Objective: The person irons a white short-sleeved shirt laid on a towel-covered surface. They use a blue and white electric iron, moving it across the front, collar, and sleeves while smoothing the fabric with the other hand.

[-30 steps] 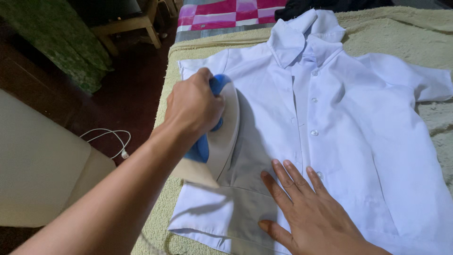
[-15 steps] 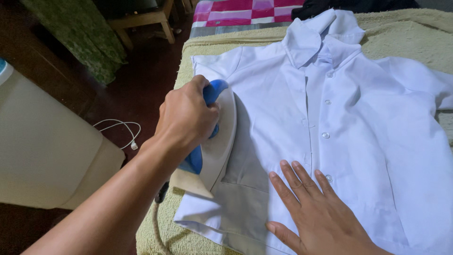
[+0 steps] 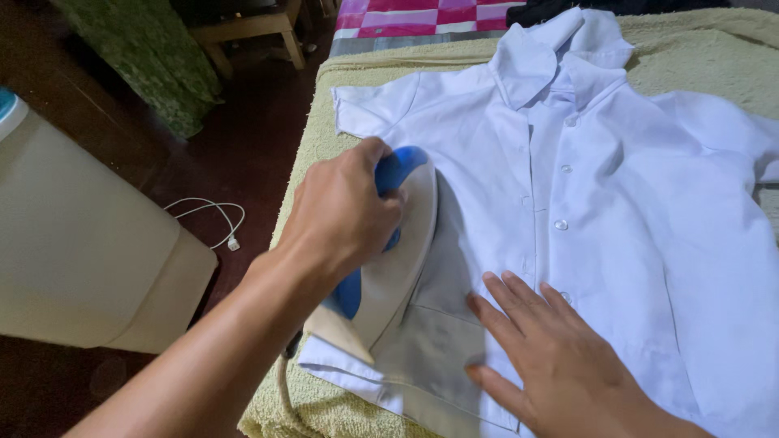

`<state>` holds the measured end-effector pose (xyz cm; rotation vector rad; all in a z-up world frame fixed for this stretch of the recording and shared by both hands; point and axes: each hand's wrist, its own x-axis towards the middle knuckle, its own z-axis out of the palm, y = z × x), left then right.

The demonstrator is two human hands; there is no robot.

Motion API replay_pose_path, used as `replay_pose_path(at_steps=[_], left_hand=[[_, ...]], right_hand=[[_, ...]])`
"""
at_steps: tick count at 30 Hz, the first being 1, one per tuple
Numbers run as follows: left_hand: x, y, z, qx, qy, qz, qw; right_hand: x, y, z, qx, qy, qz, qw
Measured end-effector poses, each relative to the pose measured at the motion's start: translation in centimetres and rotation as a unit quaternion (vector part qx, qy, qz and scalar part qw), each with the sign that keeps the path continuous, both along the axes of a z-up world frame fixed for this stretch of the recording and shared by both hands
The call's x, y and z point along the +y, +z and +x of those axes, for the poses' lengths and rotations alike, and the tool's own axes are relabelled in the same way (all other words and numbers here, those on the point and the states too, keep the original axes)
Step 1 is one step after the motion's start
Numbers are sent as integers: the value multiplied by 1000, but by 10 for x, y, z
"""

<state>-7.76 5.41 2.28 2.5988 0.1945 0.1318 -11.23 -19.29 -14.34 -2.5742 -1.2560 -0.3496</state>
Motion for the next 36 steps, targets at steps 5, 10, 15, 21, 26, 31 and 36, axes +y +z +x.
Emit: replay_pose_path(at_steps=[5, 10, 15, 21, 26, 31, 36], left_hand=[[1, 4, -1, 30, -10, -12, 999], [4, 13, -36, 86, -16, -5, 996], [6, 13, -33, 155, -18, -20, 988], [-9, 5, 11, 5, -91, -36, 995], [-19, 5, 0, 57, -80, -54, 994], [-24, 8, -42, 88, -86, -44, 991], [-34, -1, -33, 11, -110, -51, 993]], right_hand=[[-9, 16, 0, 17, 10, 55, 998], [-7, 22, -1, -3, 1, 68, 998], [-10, 23, -9, 12, -14, 85, 996], [-5, 32, -17, 156, -136, 73, 976], [18, 56, -21, 316, -373, 112, 865], [32, 76, -17, 411, -453, 161, 774], [40, 77, -24, 366, -458, 152, 796]])
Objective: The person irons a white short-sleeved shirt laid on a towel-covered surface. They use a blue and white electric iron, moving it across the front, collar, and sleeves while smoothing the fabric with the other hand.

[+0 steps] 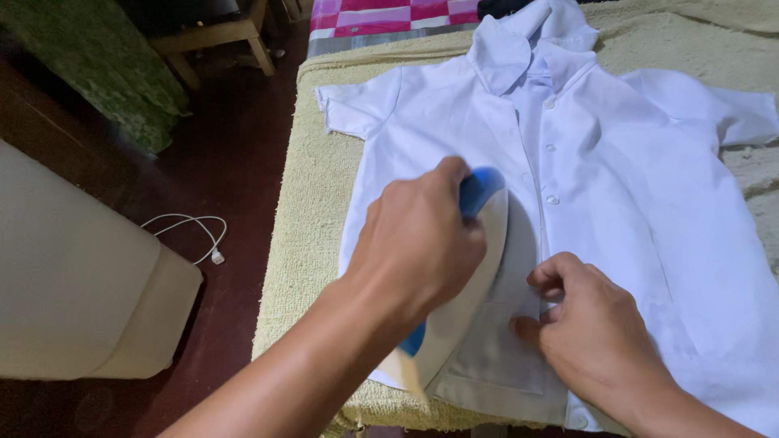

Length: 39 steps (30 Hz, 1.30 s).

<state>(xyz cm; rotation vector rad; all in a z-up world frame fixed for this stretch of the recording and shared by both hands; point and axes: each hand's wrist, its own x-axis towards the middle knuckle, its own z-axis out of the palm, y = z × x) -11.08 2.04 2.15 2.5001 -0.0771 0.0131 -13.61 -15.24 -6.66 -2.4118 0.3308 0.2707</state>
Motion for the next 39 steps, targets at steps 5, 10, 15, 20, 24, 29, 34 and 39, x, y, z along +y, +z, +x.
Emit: replay_pose_path(at_steps=[5, 10, 15, 20, 24, 29, 34, 39], left_hand=[[-13, -7, 24, -31, -7, 1, 999], [-12, 1, -6, -9, -26, -2, 1000], [-9, -5, -19, 67, -30, 8, 997], [-25, -11, 23, -46, -11, -22, 999], [-31, -2, 32, -57, -13, -22, 998], [-24, -6, 11, 29, -16, -9, 999], [-27, -14, 40, -5, -2, -22, 1000], [-40, -14, 82, -22, 17, -33, 999]], right_hand=[[-1, 4, 4, 35, -35, 2, 999], [-10, 6, 7, 70, -87, 52, 992], [-12, 0, 5, 99, -78, 90, 988], [-15, -4, 6, 88, -76, 76, 990], [-20, -9, 14, 117, -57, 93, 987], [-25, -14, 21, 141, -28, 143, 979], [-26, -8, 29, 187, 30, 28, 981], [-41, -22, 61, 196, 106, 126, 967]])
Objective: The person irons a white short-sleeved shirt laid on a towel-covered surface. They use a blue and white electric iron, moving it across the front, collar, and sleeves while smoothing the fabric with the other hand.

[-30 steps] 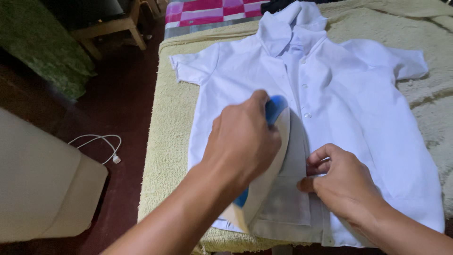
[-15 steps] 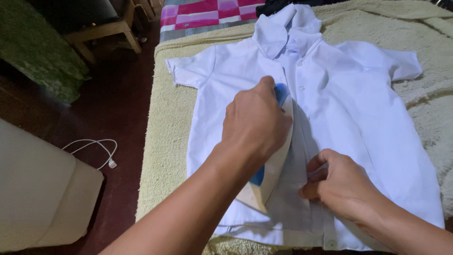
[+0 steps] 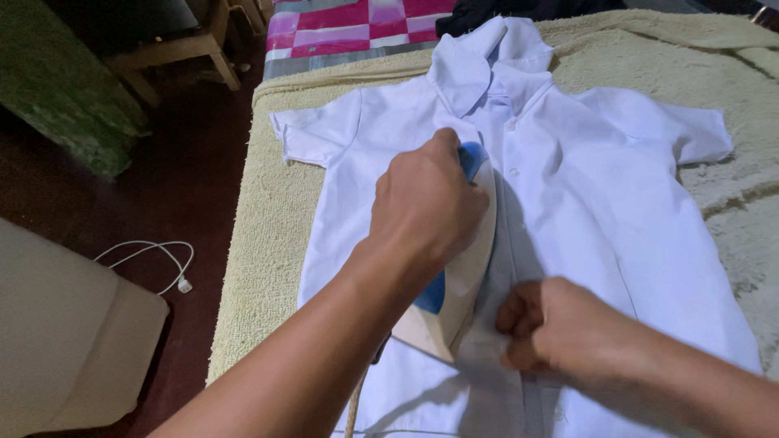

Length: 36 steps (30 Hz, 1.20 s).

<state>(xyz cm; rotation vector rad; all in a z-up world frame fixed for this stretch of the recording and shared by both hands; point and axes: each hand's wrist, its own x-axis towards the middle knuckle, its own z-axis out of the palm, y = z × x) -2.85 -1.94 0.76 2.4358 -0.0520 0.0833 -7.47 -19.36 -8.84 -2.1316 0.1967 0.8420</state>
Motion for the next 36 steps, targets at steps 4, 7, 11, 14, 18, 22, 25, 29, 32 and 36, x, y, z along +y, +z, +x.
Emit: replay_pose_path(at_steps=[4, 7, 11, 14, 18, 22, 25, 29, 32, 36], left_hand=[[-1, 0, -1, -25, 8, -8, 1000], [3, 0, -23, -2, -1, 2, 1000], [8, 4, -46, 76, 4, 10, 997], [7, 9, -37, 57, 10, 5, 998], [1, 12, -15, 29, 36, -6, 999], [2, 10, -15, 50, 45, -9, 998], [5, 12, -19, 69, 52, -9, 996], [5, 12, -16, 70, 54, -15, 996], [5, 11, -14, 81, 54, -20, 995], [7, 11, -23, 45, 44, -3, 998]], right_hand=[[-15, -5, 69, -139, 37, 15, 990], [-24, 0, 122, -271, 28, -108, 956], [-25, -5, 169, -319, 59, -286, 902], [-23, -16, 187, -395, 83, -348, 846], [-24, -21, 201, -371, 83, -363, 851], [-25, -13, 208, -340, 62, -338, 875], [-25, -7, 210, -398, 27, -273, 875], [-11, -13, 227, -406, 45, -167, 897], [-9, -15, 224, -372, 85, -196, 904], [-23, -5, 167, -440, 85, -162, 879]])
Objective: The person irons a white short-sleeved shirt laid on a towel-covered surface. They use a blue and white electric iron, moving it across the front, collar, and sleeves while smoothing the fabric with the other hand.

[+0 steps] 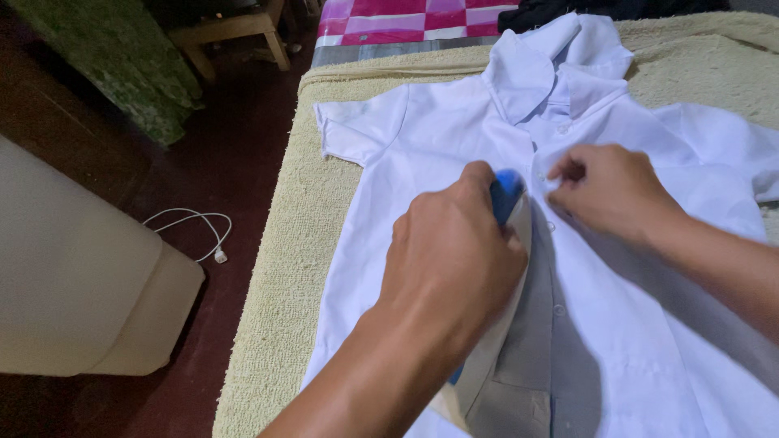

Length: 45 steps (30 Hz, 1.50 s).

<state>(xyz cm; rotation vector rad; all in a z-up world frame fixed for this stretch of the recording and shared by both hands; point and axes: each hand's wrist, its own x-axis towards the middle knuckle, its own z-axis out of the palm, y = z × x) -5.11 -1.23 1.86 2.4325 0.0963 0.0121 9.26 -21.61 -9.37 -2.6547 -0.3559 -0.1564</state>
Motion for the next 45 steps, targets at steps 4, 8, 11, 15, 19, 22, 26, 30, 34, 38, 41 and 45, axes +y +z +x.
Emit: replay_pose_path(at_steps=[4, 8, 11, 15, 19, 22, 26, 30, 34, 38, 41, 45], left_hand=[[5, 5, -29, 29, -7, 12, 999], [6, 2, -28, -1, -15, 10, 1000], [2, -7, -2, -43, -15, 7, 999], [-5, -11, 13, -19, -10, -12, 1000], [-2, -1, -9, -19, -21, -11, 1000], [2, 2, -32, -2, -32, -2, 999], [11, 2, -54, 30, -51, 21, 998], [21, 3, -48, -23, -45, 7, 999], [24, 3, -40, -30, -31, 19, 999], [32, 6, -53, -12, -33, 29, 999], [35, 12, -68, 18, -32, 40, 999], [35, 21, -85, 78, -49, 44, 995]], right_hand=[[-1, 17, -93, 140, -69, -6, 988], [19, 31, -164, 225, -93, -25, 969], [30, 41, -181, 229, -30, -108, 967], [37, 49, -191, 299, -7, -216, 930], [36, 48, -199, 254, 7, -170, 952], [30, 45, -205, 192, 16, -120, 974], [28, 47, -215, 200, -77, -115, 970], [30, 62, -224, 121, -189, 47, 973], [35, 64, -226, 6, -138, 131, 982], [46, 27, -242, 152, -29, 27, 988], [46, -7, -263, 114, 74, -54, 989], [35, -41, -281, -135, 168, -50, 975]])
